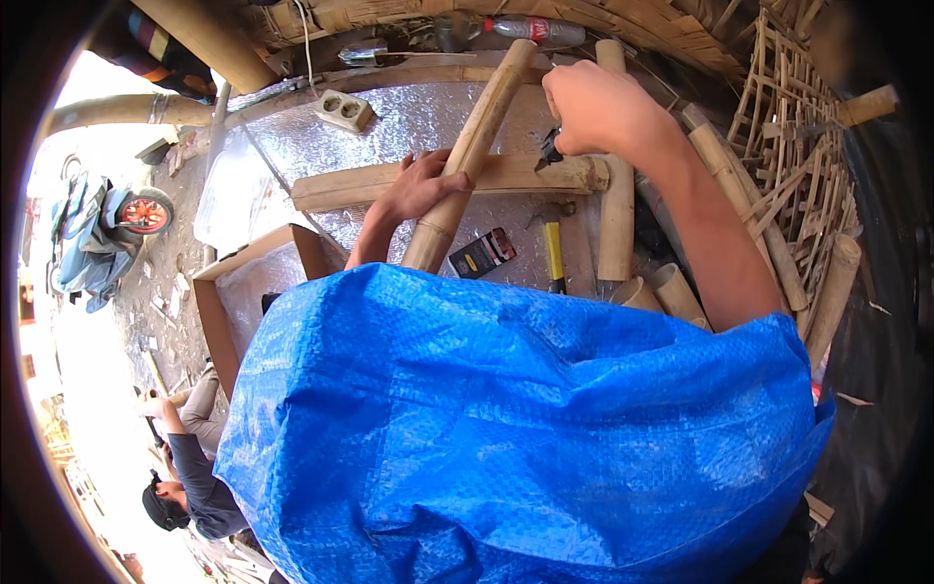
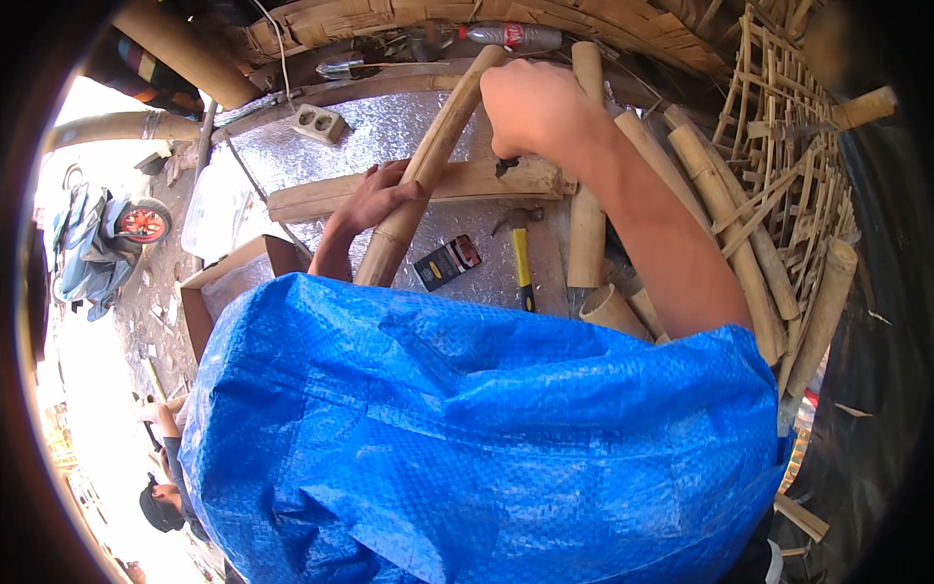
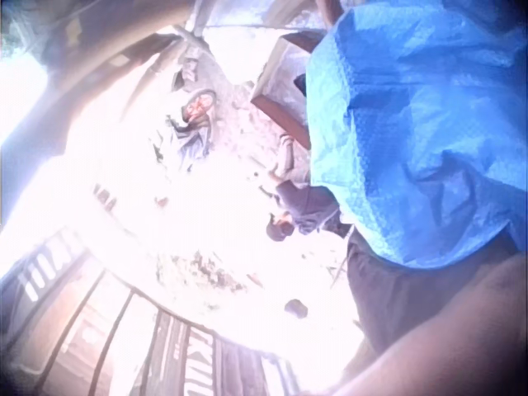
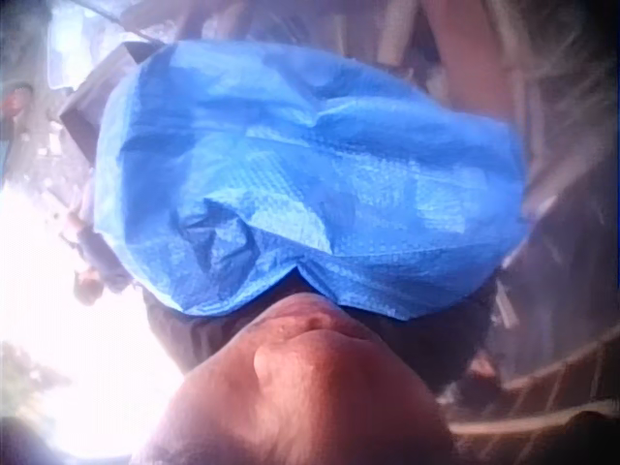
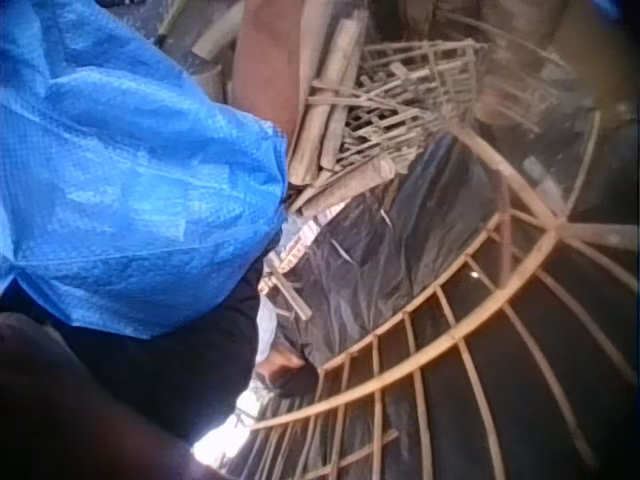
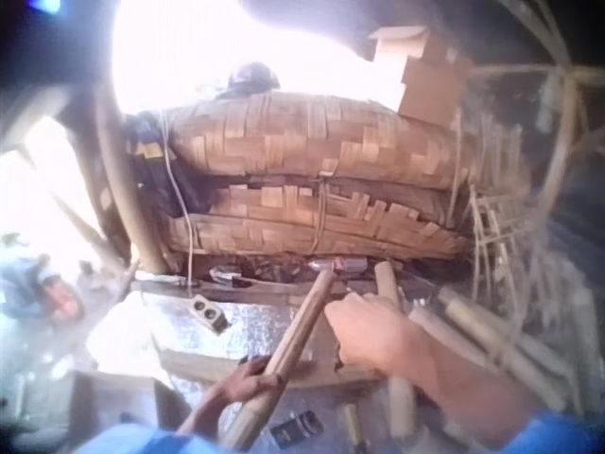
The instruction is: The person notches a bamboo pole with a knife and hammer, then cleans the cut edges of a split bamboo piece with a knife.
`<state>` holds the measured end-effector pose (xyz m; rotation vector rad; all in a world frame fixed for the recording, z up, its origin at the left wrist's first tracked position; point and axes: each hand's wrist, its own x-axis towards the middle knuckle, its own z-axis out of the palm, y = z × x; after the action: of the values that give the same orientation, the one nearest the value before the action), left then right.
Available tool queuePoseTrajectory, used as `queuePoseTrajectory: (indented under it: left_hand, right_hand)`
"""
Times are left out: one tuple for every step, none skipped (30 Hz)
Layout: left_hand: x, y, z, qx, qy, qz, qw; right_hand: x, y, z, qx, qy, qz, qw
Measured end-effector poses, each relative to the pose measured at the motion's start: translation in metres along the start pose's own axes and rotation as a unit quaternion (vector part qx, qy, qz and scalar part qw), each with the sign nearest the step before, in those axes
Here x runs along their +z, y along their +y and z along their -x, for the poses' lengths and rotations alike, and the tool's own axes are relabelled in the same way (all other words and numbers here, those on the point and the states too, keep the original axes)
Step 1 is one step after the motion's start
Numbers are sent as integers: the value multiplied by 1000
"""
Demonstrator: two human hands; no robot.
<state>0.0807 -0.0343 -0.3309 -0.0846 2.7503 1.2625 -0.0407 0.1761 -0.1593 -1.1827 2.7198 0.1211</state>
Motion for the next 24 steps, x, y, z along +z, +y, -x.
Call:
queuePoseTrajectory:
  left_hand:
    - [-2, 3, 0, -22, -18, 59, 998]
    - [-5, 5, 0, -43, -37, 117, 992]
    - [-7, 9, 0, -64, -55, 175, 981]
    - [-5, 11, 7, -36, -7, 220, 975]
    - [-6, 13, 13, -56, -3, 257, 965]
    - [-3, 23, 13, -69, -7, 298, 952]
    - [0, 33, 13, -82, -10, 339, 937]
    - [7, 45, 9, -30, -6, 397, 917]
    - [6, 53, 14, -32, 11, 410, 912]
    - [6, 62, 17, -33, 28, 423, 905]
    - [6, 67, 19, -34, 44, 436, 898]
    - [8, 69, 15, -23, 36, 440, 897]
    - [15, 76, 13, 2, 52, 450, 891]
    - [21, 80, 11, 39, 75, 450, 889]
    - [25, 84, 9, 77, 101, 446, 886]
    - [28, 87, 7, 89, 102, 487, 863]
    - [27, 89, 7, 76, 114, 481, 866]
    - [25, 99, 7, 64, 121, 479, 867]
    - [22, 107, 7, 52, 128, 476, 868]
    - [19, 109, 6, 70, 105, 478, 869]
    - [18, 111, 3, 84, 101, 486, 864]
    - [19, 112, -1, 98, 94, 496, 857]
    - [20, 113, -5, 112, 87, 506, 851]
    - [20, 109, -4, 104, 98, 472, 870]
  right_hand:
    - [1, -1, 3, -6, 19, -1, 1000]
    - [2, -2, 7, -11, 38, -1, 999]
    - [2, -4, 11, -27, 81, -4, 996]
    - [4, -11, 12, -49, 122, -10, 991]
    - [6, -15, 13, -70, 163, -17, 984]
    - [9, -11, 16, -81, 168, -14, 982]
    - [12, -7, 20, -93, 173, -12, 980]
    - [14, -3, 24, -104, 177, -9, 979]
    - [15, -5, 23, -103, 192, -45, 975]
    - [17, -7, 24, -100, 205, -81, 970]
    - [17, -10, 24, -96, 218, -116, 964]
    - [16, -9, 26, -95, 204, -116, 967]
    - [14, -8, 28, -95, 189, -115, 971]
    - [12, -8, 30, -94, 175, -115, 973]
    - [10, -9, 33, -93, 162, -100, 977]
    - [7, -11, 36, -92, 150, -86, 981]
    - [4, -13, 38, -91, 137, -71, 984]
    - [7, -13, 37, -86, 158, -84, 980]
    - [7, -10, 40, -85, 155, -78, 981]
    - [6, -8, 43, -85, 153, -72, 982]
    - [4, -6, 45, -84, 150, -66, 983]
    - [3, -2, 46, -81, 146, -77, 983]
    - [3, 1, 46, -78, 142, -88, 983]
    - [4, 2, 46, -80, 137, -103, 982]
